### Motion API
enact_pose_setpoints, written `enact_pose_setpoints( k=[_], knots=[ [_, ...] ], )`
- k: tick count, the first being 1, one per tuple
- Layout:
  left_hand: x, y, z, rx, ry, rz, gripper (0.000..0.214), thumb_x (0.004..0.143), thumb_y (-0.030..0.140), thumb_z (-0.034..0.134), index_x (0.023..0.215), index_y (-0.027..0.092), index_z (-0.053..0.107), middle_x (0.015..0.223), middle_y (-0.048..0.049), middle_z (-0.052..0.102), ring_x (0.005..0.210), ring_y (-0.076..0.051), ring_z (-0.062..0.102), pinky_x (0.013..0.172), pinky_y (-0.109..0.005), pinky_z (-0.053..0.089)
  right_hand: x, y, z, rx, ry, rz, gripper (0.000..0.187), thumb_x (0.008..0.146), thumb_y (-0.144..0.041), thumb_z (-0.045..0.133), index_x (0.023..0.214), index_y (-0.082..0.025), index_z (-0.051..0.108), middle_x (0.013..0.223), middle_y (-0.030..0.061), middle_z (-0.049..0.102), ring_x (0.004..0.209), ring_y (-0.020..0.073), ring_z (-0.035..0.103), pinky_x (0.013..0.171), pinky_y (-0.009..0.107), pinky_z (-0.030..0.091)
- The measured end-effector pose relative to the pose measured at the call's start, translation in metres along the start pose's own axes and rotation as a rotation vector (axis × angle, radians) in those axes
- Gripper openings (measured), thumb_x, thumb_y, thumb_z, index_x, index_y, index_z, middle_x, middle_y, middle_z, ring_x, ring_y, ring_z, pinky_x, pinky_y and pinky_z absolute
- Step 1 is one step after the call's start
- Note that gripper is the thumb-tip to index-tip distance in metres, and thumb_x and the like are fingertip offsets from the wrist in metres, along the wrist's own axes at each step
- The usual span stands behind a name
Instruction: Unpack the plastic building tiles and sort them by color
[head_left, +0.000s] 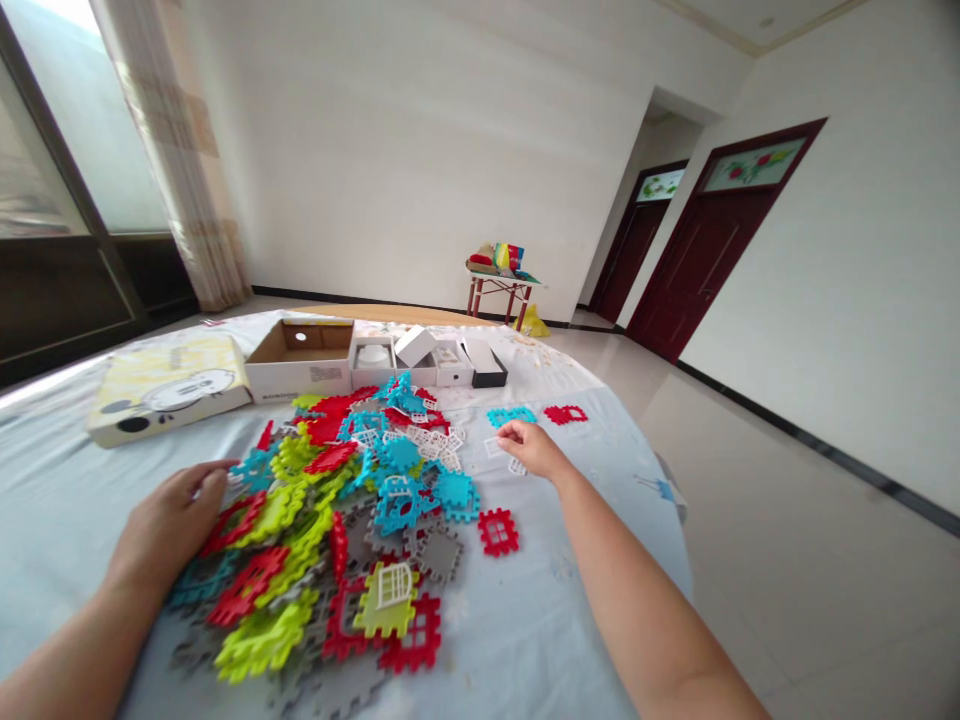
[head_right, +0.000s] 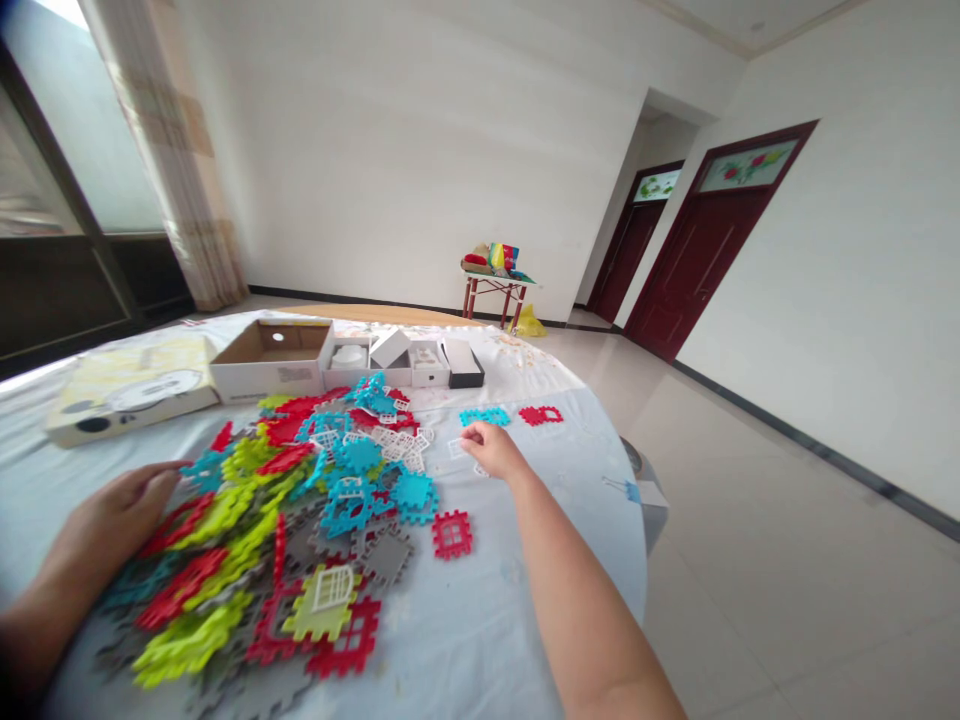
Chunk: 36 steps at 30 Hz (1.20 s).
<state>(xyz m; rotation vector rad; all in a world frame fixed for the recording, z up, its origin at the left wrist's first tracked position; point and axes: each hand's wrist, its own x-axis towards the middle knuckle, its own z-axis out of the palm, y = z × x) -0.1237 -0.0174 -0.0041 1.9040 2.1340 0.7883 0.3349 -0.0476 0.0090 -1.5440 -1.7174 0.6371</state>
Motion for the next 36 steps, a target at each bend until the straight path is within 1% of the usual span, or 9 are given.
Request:
enact_pose_setpoints(
  k=[4, 7, 10, 17, 21, 26, 30, 33, 36],
  knots=[
    [-0.001, 0.002, -0.001, -0.014, 0.009, 0.002, 0.045, 0.084, 0.042, 0.032, 0.109, 0.019, 0.06, 0.105, -0.0093, 0.062, 0.095, -0.023, 0.056, 0.08, -0.031, 0.041, -0.001, 0.012, -0.022, -0.02, -0.052, 0.061, 0.015, 0.073, -0.024, 0.056, 0.083, -0.015, 0.062, 0.076, 0.0029, 0.065, 0.07, 0.0148, 0.058, 0.065, 0.026, 0.045],
    [-0.001, 0.004, -0.002, -0.001, -0.003, -0.002, 0.045, 0.083, 0.042, 0.032, 0.11, 0.019, 0.06, 0.106, -0.0095, 0.062, 0.096, -0.024, 0.055, 0.081, -0.031, 0.041, -0.002, 0.011, -0.023, -0.13, -0.018, 0.081, 0.017, 0.072, -0.023, 0.058, 0.085, -0.015, 0.064, 0.082, 0.0045, 0.066, 0.074, 0.0158, 0.058, 0.069, 0.028, 0.045],
    [0.0, 0.003, -0.002, -0.002, -0.016, -0.01, 0.046, 0.083, 0.043, 0.032, 0.111, 0.019, 0.059, 0.108, -0.0092, 0.061, 0.097, -0.024, 0.055, 0.081, -0.031, 0.041, -0.004, -0.003, -0.011, -0.156, -0.042, 0.021, 0.023, 0.071, -0.027, 0.062, 0.091, -0.015, 0.064, 0.087, 0.0049, 0.065, 0.076, 0.015, 0.057, 0.072, 0.028, 0.045],
    [0.001, -0.002, 0.0, -0.012, -0.013, -0.025, 0.046, 0.083, 0.044, 0.032, 0.111, 0.02, 0.058, 0.105, -0.0083, 0.062, 0.094, -0.022, 0.056, 0.078, -0.029, 0.042, -0.017, -0.043, 0.026, -0.241, -0.376, -0.274, 0.056, 0.058, -0.046, 0.074, 0.107, -0.021, 0.061, 0.103, 0.0056, 0.059, 0.094, 0.0193, 0.054, 0.083, 0.03, 0.043],
    [0.0, -0.001, -0.001, -0.018, -0.01, -0.037, 0.045, 0.082, 0.043, 0.034, 0.11, 0.02, 0.059, 0.098, -0.007, 0.063, 0.086, -0.021, 0.057, 0.071, -0.027, 0.043, -0.02, -0.046, 0.033, -0.337, -0.427, -0.324, 0.047, 0.062, -0.037, 0.073, 0.104, -0.02, 0.063, 0.1, 0.0053, 0.061, 0.093, 0.0197, 0.055, 0.082, 0.029, 0.042],
    [0.001, 0.0, 0.0, -0.004, -0.017, -0.038, 0.044, 0.082, 0.043, 0.033, 0.111, 0.021, 0.059, 0.103, -0.007, 0.062, 0.091, -0.021, 0.057, 0.074, -0.028, 0.043, -0.017, -0.043, 0.024, -0.225, -0.291, -0.218, 0.02, 0.077, -0.029, 0.054, 0.091, -0.018, 0.065, 0.079, -0.0002, 0.064, 0.073, 0.0123, 0.056, 0.067, 0.021, 0.041],
    [0.003, -0.003, 0.002, -0.002, 0.006, -0.009, 0.043, 0.083, 0.042, 0.034, 0.11, 0.02, 0.06, 0.103, -0.0078, 0.063, 0.093, -0.022, 0.057, 0.078, -0.029, 0.042, -0.007, -0.031, 0.015, -0.196, -0.126, -0.107, 0.029, 0.084, -0.03, 0.041, 0.07, -0.015, 0.061, 0.058, -0.0024, 0.056, 0.058, 0.0103, 0.05, 0.055, 0.02, 0.036],
    [0.004, -0.006, 0.004, 0.003, 0.019, 0.012, 0.043, 0.082, 0.042, 0.035, 0.109, 0.02, 0.06, 0.102, -0.0081, 0.063, 0.094, -0.022, 0.057, 0.08, -0.03, 0.042, -0.002, -0.017, 0.014, -0.209, -0.051, -0.017, 0.031, 0.085, -0.033, 0.04, 0.072, -0.015, 0.062, 0.063, 0.0001, 0.06, 0.062, 0.0127, 0.055, 0.058, 0.022, 0.039],
    [0.005, -0.008, 0.004, 0.0, 0.005, 0.002, 0.044, 0.083, 0.042, 0.033, 0.109, 0.02, 0.06, 0.105, -0.0084, 0.062, 0.096, -0.023, 0.056, 0.082, -0.031, 0.042, 0.0, -0.004, 0.014, -0.276, 0.055, 0.047, 0.025, 0.082, -0.033, 0.048, 0.092, -0.017, 0.064, 0.086, 0.0061, 0.067, 0.08, 0.0171, 0.06, 0.071, 0.025, 0.043]
  ],
)
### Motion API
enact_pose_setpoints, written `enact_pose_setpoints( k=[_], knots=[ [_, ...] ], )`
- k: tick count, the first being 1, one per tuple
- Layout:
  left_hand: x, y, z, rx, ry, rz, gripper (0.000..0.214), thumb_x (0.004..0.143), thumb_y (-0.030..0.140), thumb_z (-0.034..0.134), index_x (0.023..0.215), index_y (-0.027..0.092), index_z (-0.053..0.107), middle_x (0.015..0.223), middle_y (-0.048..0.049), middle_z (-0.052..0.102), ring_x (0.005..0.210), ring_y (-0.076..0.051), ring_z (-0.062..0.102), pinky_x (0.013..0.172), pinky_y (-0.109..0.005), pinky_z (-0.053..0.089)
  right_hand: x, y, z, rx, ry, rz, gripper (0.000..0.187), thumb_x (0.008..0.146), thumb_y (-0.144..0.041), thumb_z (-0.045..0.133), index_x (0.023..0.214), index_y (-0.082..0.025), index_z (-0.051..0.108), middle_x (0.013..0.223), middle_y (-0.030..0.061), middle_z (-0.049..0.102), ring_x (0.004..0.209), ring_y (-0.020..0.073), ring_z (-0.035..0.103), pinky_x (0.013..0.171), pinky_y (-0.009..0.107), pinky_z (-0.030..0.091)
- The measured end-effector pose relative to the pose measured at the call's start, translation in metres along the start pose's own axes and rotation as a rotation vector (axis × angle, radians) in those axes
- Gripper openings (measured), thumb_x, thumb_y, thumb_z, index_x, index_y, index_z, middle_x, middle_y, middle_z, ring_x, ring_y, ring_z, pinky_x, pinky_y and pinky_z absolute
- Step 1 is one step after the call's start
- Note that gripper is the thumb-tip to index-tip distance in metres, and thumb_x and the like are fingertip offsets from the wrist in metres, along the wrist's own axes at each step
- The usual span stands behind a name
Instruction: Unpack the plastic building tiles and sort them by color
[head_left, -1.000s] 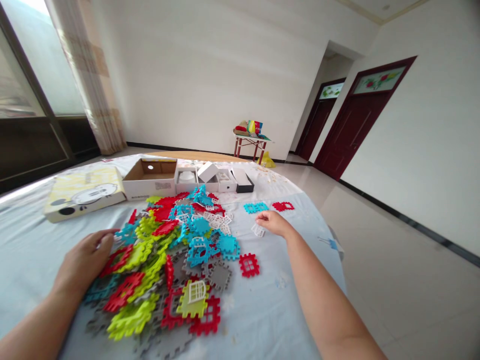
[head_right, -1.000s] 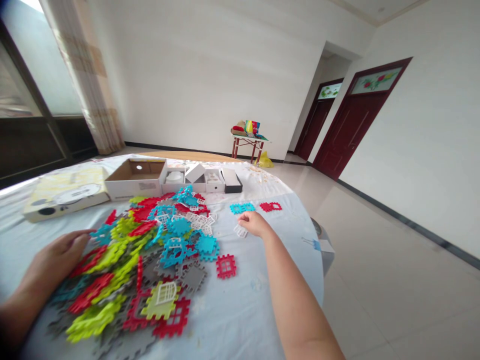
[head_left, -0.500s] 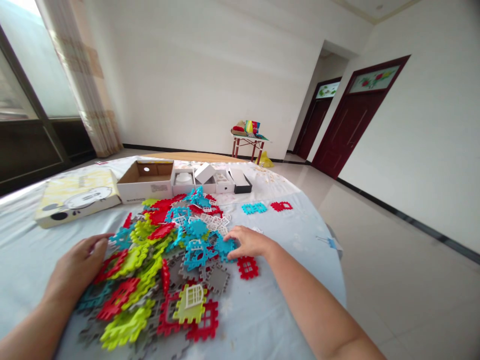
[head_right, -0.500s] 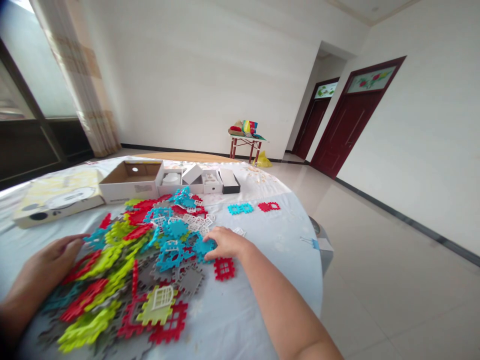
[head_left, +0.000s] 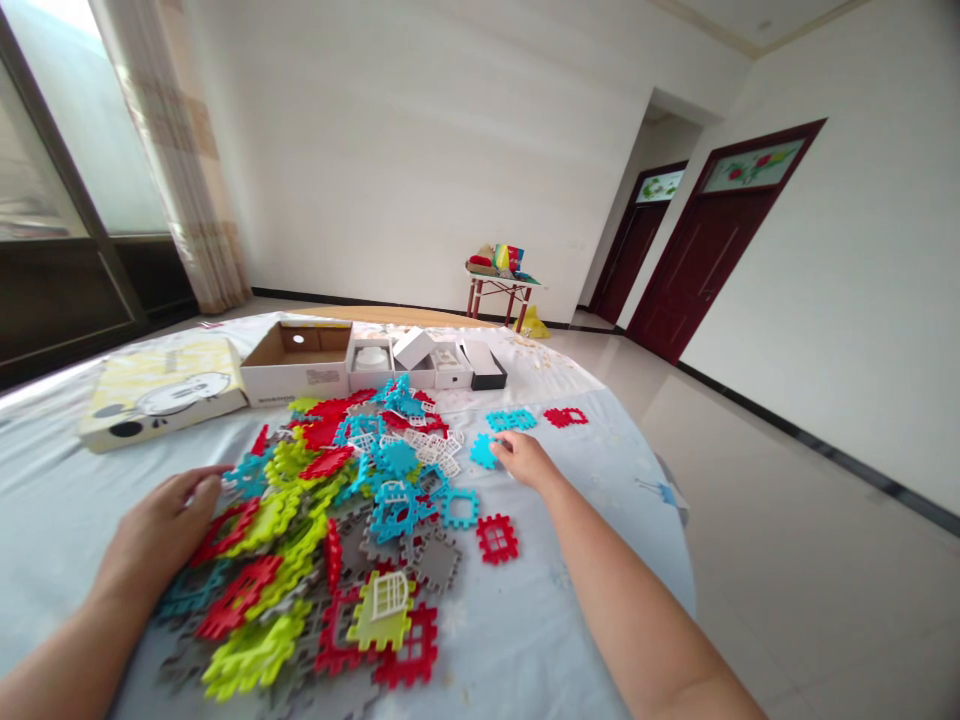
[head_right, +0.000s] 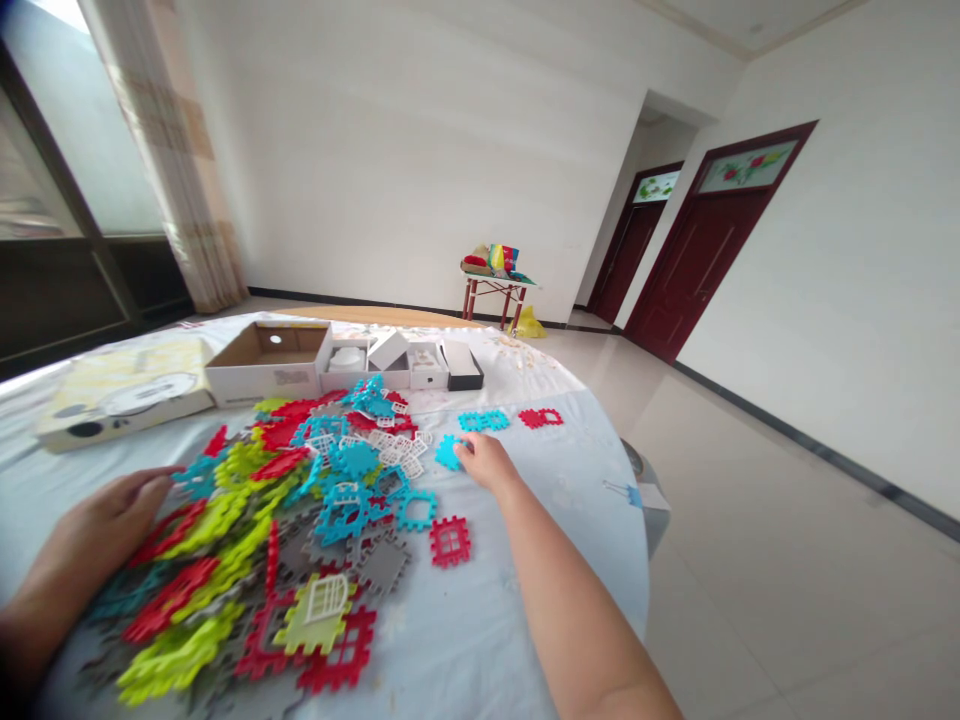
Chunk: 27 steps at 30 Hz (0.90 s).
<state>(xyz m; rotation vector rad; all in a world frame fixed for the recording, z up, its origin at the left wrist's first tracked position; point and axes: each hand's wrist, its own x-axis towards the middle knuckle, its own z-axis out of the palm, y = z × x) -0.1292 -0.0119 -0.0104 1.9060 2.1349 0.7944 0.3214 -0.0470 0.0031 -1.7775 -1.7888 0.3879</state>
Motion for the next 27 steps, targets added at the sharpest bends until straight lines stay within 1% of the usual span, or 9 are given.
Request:
enact_pose_setpoints(
  k=[3, 6, 9, 12, 14, 16, 18, 21, 27],
  knots=[
    [-0.001, 0.0, 0.0, -0.006, -0.012, -0.017, 0.046, 0.083, 0.044, 0.031, 0.11, 0.02, 0.059, 0.107, -0.0085, 0.061, 0.098, -0.023, 0.056, 0.083, -0.031, 0.042, -0.001, 0.007, 0.003, -0.058, 0.043, -0.004, 0.04, 0.075, -0.035, 0.058, 0.11, -0.016, 0.058, 0.108, 0.0114, 0.062, 0.095, 0.0199, 0.057, 0.083, 0.029, 0.043],
    [-0.001, 0.001, -0.001, -0.012, -0.013, -0.033, 0.046, 0.083, 0.044, 0.031, 0.11, 0.02, 0.058, 0.106, -0.0079, 0.062, 0.097, -0.023, 0.056, 0.082, -0.03, 0.042, -0.001, 0.009, 0.006, -0.13, 0.009, -0.032, 0.055, 0.067, -0.04, 0.066, 0.115, -0.017, 0.055, 0.114, 0.011, 0.057, 0.104, 0.0225, 0.052, 0.09, 0.034, 0.04],
    [-0.001, 0.001, -0.001, -0.01, -0.017, -0.025, 0.045, 0.082, 0.044, 0.032, 0.11, 0.021, 0.059, 0.105, -0.0077, 0.062, 0.096, -0.023, 0.057, 0.08, -0.03, 0.042, -0.002, 0.009, 0.008, -0.173, -0.042, -0.041, 0.052, 0.063, -0.04, 0.07, 0.11, -0.021, 0.058, 0.115, 0.0079, 0.057, 0.109, 0.0242, 0.048, 0.093, 0.037, 0.037],
    [0.0, -0.001, -0.001, -0.016, -0.02, -0.012, 0.045, 0.082, 0.044, 0.034, 0.11, 0.02, 0.059, 0.104, -0.0085, 0.063, 0.094, -0.023, 0.057, 0.078, -0.029, 0.043, -0.002, 0.009, 0.008, -0.142, -0.048, -0.024, 0.046, 0.065, -0.035, 0.068, 0.108, -0.022, 0.059, 0.111, 0.0067, 0.059, 0.104, 0.0227, 0.051, 0.091, 0.036, 0.039],
    [0.001, -0.002, 0.0, -0.022, -0.011, -0.007, 0.044, 0.082, 0.044, 0.035, 0.109, 0.02, 0.06, 0.103, -0.0087, 0.063, 0.094, -0.023, 0.058, 0.078, -0.029, 0.043, 0.0, 0.011, 0.005, -0.086, -0.017, -0.003, 0.046, 0.066, -0.033, 0.067, 0.109, -0.021, 0.059, 0.108, 0.007, 0.06, 0.097, 0.0209, 0.054, 0.086, 0.034, 0.042],
    [0.002, -0.002, 0.0, -0.027, -0.005, -0.006, 0.044, 0.082, 0.044, 0.034, 0.108, 0.02, 0.06, 0.102, -0.0086, 0.064, 0.094, -0.023, 0.058, 0.079, -0.03, 0.043, 0.004, 0.012, 0.001, -0.03, 0.05, 0.023, 0.045, 0.067, -0.034, 0.066, 0.11, -0.02, 0.058, 0.107, 0.0077, 0.059, 0.09, 0.0193, 0.057, 0.082, 0.033, 0.045],
    [0.001, 0.0, -0.001, -0.024, -0.013, -0.004, 0.045, 0.082, 0.043, 0.033, 0.108, 0.019, 0.06, 0.103, -0.0088, 0.064, 0.094, -0.023, 0.058, 0.079, -0.031, 0.043, 0.012, 0.015, -0.004, -0.016, 0.13, 0.054, 0.045, 0.069, -0.035, 0.064, 0.111, -0.02, 0.058, 0.107, 0.0082, 0.059, 0.088, 0.0189, 0.057, 0.08, 0.032, 0.045],
    [-0.002, 0.004, -0.004, -0.02, -0.016, -0.008, 0.046, 0.082, 0.043, 0.032, 0.108, 0.019, 0.06, 0.105, -0.0093, 0.063, 0.095, -0.024, 0.058, 0.081, -0.032, 0.043, 0.032, 0.019, -0.011, -0.086, 0.206, 0.113, 0.044, 0.07, -0.037, 0.063, 0.11, -0.02, 0.059, 0.105, 0.0082, 0.061, 0.092, 0.0206, 0.057, 0.08, 0.031, 0.044],
    [-0.005, 0.007, -0.006, -0.056, -0.016, -0.026, 0.046, 0.082, 0.043, 0.031, 0.108, 0.019, 0.06, 0.108, -0.0093, 0.063, 0.098, -0.025, 0.058, 0.084, -0.033, 0.043, 0.075, 0.03, -0.017, -0.304, 0.262, 0.304, 0.04, 0.073, -0.04, 0.059, 0.11, -0.025, 0.06, 0.108, 0.0079, 0.062, 0.103, 0.0238, 0.055, 0.082, 0.032, 0.042]
  ],
)
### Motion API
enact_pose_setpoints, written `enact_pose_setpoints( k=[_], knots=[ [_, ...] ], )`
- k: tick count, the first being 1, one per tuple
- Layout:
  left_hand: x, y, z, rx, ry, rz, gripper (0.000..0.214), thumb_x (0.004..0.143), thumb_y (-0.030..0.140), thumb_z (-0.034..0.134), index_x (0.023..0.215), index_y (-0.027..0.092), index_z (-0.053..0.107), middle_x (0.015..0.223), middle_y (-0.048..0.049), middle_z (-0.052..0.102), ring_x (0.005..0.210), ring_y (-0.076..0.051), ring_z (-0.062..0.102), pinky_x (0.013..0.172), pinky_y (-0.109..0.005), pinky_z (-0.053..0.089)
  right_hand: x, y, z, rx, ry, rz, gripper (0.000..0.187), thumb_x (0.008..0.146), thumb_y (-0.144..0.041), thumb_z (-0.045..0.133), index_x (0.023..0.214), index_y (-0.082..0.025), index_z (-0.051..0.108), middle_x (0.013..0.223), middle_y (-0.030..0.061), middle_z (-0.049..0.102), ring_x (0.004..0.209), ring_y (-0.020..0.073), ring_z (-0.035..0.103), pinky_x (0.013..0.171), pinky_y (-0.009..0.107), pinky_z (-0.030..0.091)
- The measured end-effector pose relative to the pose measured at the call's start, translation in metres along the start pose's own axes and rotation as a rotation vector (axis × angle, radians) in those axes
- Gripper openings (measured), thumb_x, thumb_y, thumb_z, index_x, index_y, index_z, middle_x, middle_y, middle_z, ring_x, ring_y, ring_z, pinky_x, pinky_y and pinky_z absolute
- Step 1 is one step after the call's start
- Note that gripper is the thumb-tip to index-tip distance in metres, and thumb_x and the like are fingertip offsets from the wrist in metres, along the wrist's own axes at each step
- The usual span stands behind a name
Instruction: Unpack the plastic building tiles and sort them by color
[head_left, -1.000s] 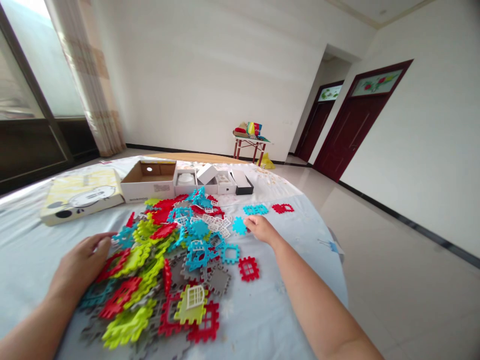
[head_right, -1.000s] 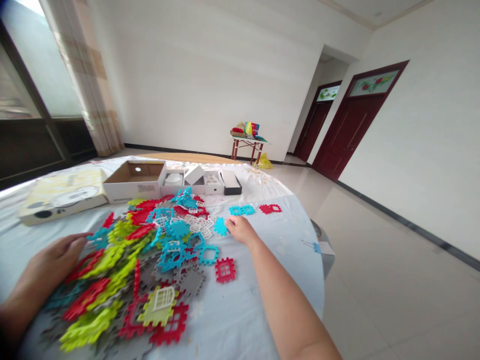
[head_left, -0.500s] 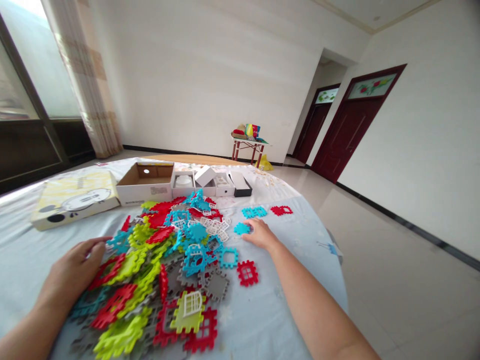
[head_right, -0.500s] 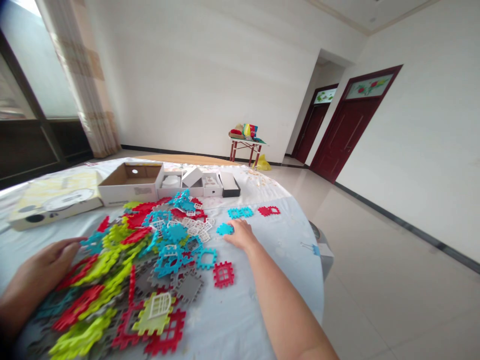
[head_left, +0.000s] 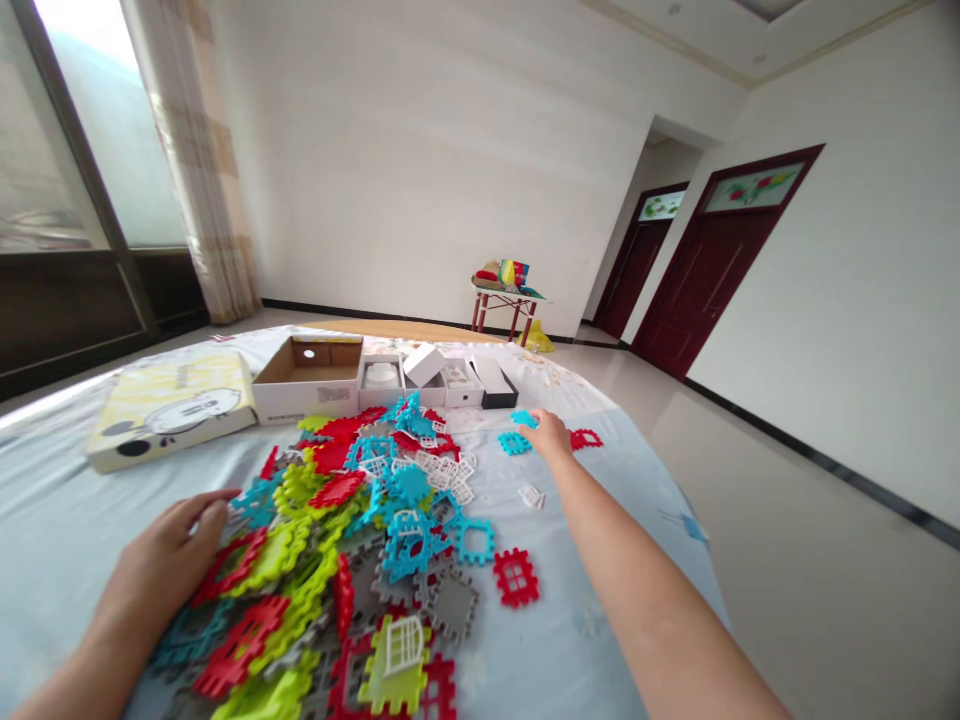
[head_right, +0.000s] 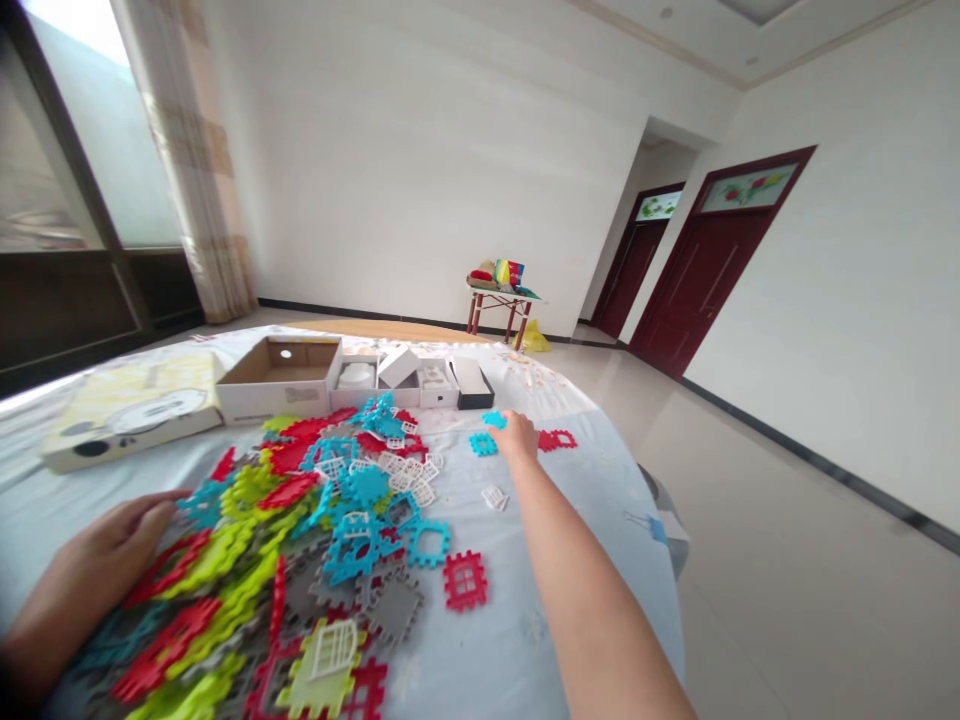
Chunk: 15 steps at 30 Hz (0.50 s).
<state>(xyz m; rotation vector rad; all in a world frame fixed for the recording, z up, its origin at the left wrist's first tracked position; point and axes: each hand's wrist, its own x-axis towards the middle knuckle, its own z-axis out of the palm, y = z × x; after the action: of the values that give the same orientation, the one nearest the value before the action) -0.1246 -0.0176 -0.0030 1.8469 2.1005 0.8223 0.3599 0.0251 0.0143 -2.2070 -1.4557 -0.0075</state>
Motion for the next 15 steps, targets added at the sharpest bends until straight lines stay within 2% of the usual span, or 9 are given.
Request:
enact_pose_setpoints(
  k=[7, 10, 15],
  knots=[
    [0.002, -0.008, 0.005, -0.05, 0.027, 0.001, 0.045, 0.079, 0.046, 0.033, 0.104, 0.021, 0.062, 0.105, -0.0073, 0.064, 0.098, -0.024, 0.058, 0.085, -0.032, 0.043, 0.025, 0.0, 0.009, -0.111, -0.004, 0.097, 0.045, 0.074, -0.044, 0.055, 0.113, -0.023, 0.058, 0.112, 0.0119, 0.061, 0.106, 0.0296, 0.053, 0.082, 0.037, 0.04],
    [0.002, -0.008, 0.005, -0.064, 0.009, -0.004, 0.047, 0.08, 0.047, 0.032, 0.105, 0.021, 0.061, 0.106, -0.0075, 0.063, 0.1, -0.024, 0.057, 0.087, -0.032, 0.042, 0.027, 0.003, 0.012, -0.111, -0.012, 0.109, 0.049, 0.075, -0.045, 0.053, 0.117, -0.021, 0.055, 0.115, 0.0137, 0.058, 0.109, 0.0302, 0.051, 0.083, 0.037, 0.04],
    [0.0, -0.001, 0.002, -0.04, -0.028, -0.054, 0.05, 0.08, 0.048, 0.028, 0.108, 0.021, 0.06, 0.108, -0.0072, 0.063, 0.099, -0.024, 0.057, 0.086, -0.032, 0.042, 0.02, 0.02, 0.012, -0.104, -0.028, 0.073, 0.043, 0.075, -0.041, 0.052, 0.114, -0.021, 0.057, 0.113, 0.0114, 0.059, 0.106, 0.0263, 0.053, 0.083, 0.033, 0.041]
  ],
)
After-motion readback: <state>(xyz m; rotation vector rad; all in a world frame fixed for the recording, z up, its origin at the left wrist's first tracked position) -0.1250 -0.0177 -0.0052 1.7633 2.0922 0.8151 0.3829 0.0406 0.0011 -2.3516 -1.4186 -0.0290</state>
